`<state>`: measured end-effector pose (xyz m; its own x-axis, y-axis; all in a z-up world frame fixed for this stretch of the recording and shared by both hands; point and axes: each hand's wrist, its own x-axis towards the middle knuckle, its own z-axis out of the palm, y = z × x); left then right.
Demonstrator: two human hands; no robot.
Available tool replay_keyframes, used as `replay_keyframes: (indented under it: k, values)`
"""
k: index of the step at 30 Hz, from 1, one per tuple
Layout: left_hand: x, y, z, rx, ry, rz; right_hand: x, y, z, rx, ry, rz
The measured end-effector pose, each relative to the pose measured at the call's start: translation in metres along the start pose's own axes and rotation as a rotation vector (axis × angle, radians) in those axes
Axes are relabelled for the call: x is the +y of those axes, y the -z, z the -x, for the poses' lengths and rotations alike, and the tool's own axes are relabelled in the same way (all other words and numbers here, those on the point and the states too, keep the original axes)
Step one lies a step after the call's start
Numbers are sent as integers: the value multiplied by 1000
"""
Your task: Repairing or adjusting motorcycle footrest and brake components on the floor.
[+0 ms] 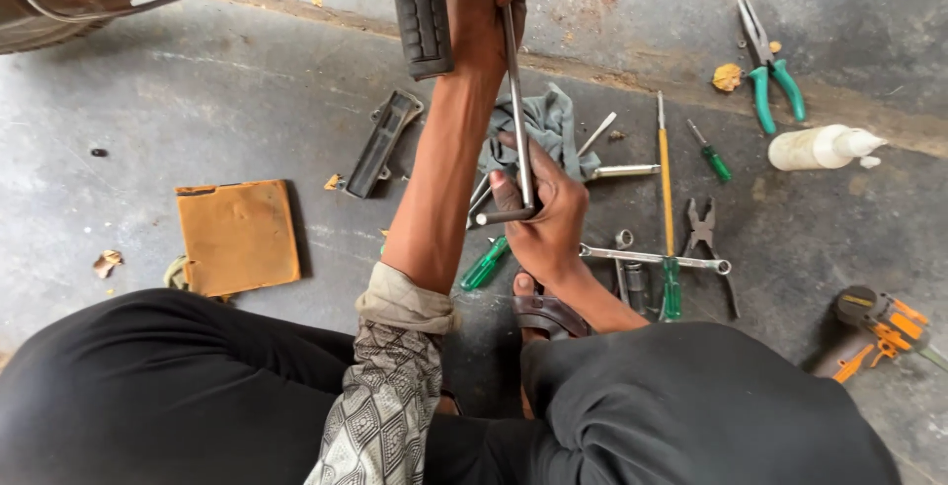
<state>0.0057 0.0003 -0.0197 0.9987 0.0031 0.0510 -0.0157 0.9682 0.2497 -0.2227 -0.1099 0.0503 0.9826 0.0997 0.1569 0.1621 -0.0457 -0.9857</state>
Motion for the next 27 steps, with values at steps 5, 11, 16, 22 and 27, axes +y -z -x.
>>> replay_keyframes:
  k: [5,11,16,22,27]
  values:
    - [2,-14,1,93,-131,-125,-39,5,-15,33,144,887]
    - [-2,-9,-2,70,-155,-157,-29,-9,-5,84,-17,379]
    - [-5,-10,-4,94,-178,-223,-15,-19,3,156,-46,-154]
    - [-13,2,3,15,-257,-195,-16,-5,4,145,-96,-91]
    - [-13,-14,7,160,-195,-215,-20,17,-5,98,121,665]
